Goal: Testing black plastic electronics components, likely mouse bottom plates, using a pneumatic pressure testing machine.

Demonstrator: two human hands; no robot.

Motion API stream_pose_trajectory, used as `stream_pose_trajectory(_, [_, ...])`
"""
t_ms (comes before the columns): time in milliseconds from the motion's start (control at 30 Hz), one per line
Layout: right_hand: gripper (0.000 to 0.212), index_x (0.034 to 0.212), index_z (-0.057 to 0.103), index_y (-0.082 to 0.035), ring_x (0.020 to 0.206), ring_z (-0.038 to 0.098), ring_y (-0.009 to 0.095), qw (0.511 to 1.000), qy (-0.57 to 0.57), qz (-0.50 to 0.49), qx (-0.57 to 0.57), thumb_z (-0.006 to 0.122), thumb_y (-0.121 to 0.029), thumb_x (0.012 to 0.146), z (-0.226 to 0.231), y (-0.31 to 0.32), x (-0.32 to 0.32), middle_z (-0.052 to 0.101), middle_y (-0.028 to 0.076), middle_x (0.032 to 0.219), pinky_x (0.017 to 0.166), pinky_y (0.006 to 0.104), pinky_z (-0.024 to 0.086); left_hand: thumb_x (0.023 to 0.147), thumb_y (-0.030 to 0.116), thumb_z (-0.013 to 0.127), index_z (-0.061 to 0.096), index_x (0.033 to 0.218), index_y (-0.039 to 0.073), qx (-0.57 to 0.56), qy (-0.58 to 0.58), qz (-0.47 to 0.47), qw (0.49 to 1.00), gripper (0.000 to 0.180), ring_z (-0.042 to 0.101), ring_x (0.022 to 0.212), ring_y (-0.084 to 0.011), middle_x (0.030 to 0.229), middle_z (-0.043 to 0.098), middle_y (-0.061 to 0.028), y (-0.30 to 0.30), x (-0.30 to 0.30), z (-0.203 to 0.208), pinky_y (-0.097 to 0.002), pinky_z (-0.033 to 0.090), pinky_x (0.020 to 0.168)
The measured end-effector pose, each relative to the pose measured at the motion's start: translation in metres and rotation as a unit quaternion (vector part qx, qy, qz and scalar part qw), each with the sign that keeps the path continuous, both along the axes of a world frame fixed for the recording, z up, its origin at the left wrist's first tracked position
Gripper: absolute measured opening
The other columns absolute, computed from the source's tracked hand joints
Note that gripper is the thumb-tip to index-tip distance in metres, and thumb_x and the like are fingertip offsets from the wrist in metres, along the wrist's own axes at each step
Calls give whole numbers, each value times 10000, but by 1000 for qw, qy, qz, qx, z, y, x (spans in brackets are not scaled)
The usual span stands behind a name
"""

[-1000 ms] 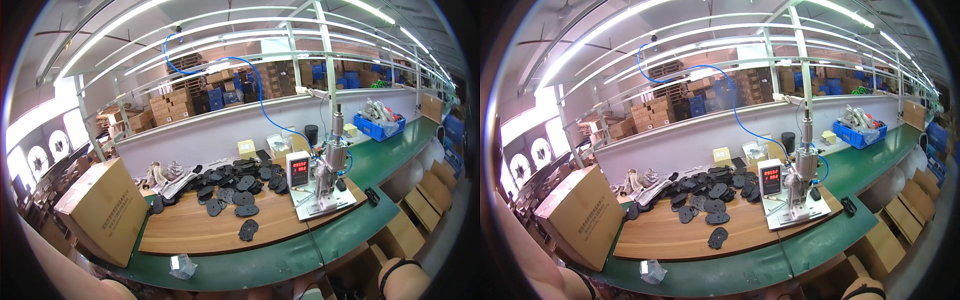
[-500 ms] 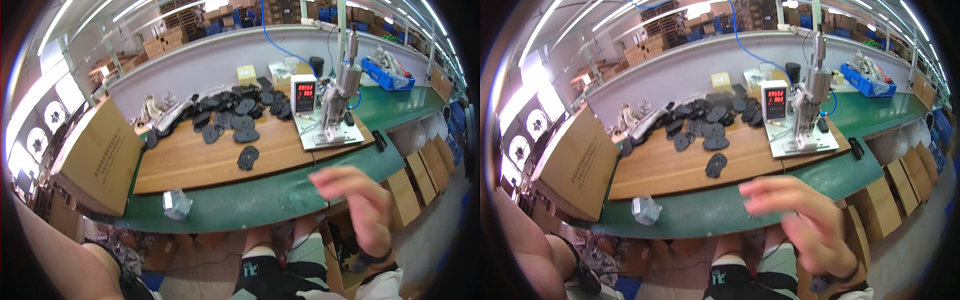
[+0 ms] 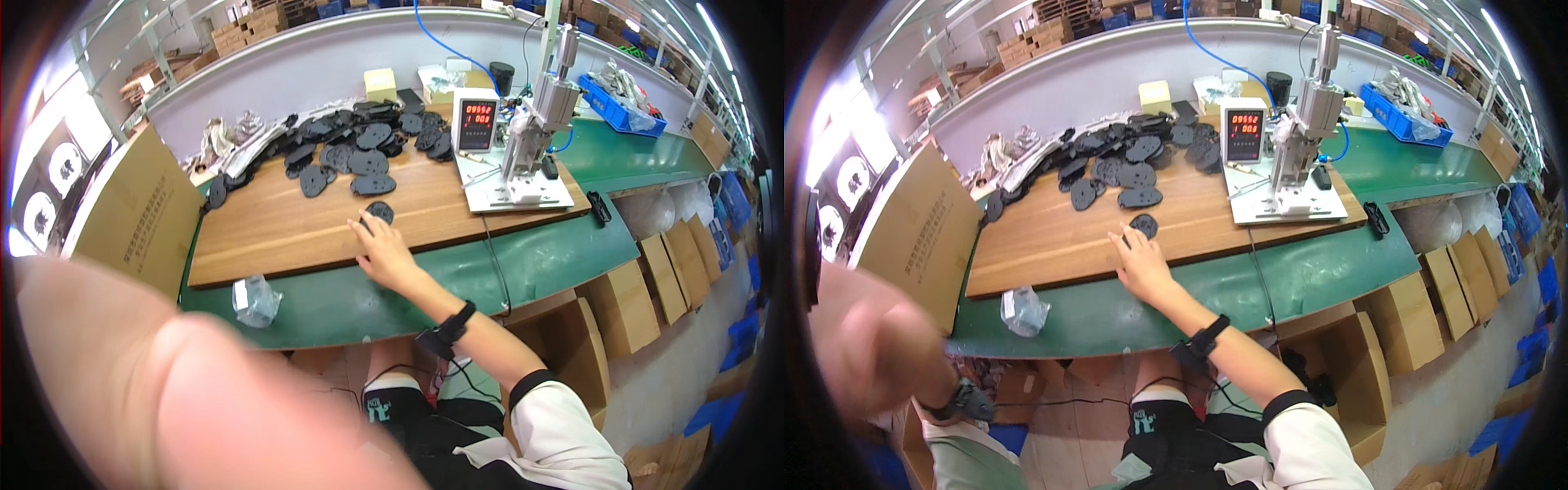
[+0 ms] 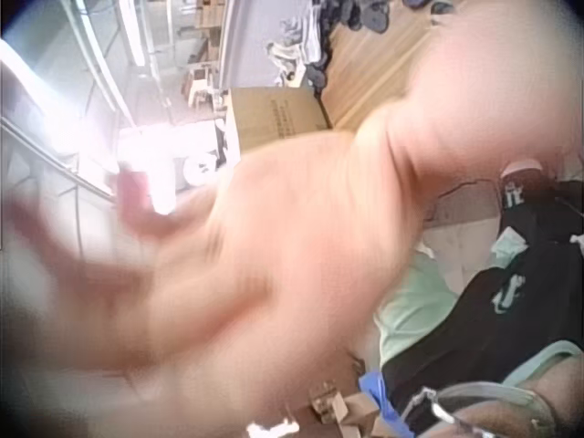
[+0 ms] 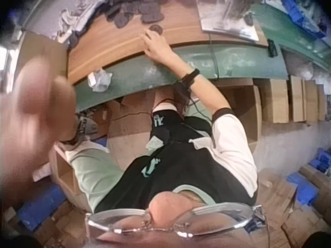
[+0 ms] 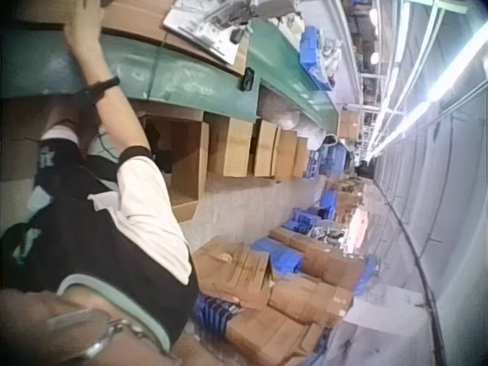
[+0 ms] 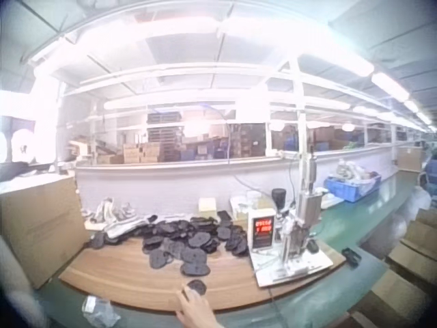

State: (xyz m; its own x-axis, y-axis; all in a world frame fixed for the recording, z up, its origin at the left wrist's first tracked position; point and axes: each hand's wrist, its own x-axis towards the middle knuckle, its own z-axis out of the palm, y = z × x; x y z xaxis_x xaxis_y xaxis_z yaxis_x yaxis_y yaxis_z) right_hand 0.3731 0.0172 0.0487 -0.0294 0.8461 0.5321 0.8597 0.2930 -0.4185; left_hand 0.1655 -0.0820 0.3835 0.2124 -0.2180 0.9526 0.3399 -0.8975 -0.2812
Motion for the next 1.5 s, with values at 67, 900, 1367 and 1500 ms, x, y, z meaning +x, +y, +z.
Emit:
stream_pose_trajectory(67, [738,1500,546,-117,1441,467,383,995,-54,-83,-14,839,-177,825,-24,9,18,499,190,1565,1090,484,451,1010,104,630,474,1473,-7,-56,-10,15,998,501,540,1282,-322,1384,589,-194,52,42,-30,-457,400,1101])
stream_pose_trajectory(900, [344,1110,766,-43,1151,678,338,957,-33,-254,133,738,77,788,46,-171,253,734,103,1226,999,436,566,995,78,735,542,1043,13,-646,-37,-55,760,209,672,936,-301,997,673,-154,266,143,-373,-367,540,835])
stream_pose_trajectory(1367, [340,1067,751,-55,1075,708,332,953,-105,-282,24,776,26,738,36,-128,314,754,92,1101,944,440,569,883,-62,684,671,1338,71,-470,156,-67,866,474,680,1171,-367,1227,729,-158,216,141,-359,-452,559,972])
stream_pose_trajectory(1500, [360,1064,725,-51,1079,708,350,965,-111,-235,-13,773,33,718,47,-124,307,759,107,1122,960,441,562,854,-63,691,666,1347,73,-459,160,-79,870,513,678,1155,-371,1215,731,-167,210,141,-354,-456,555,965])
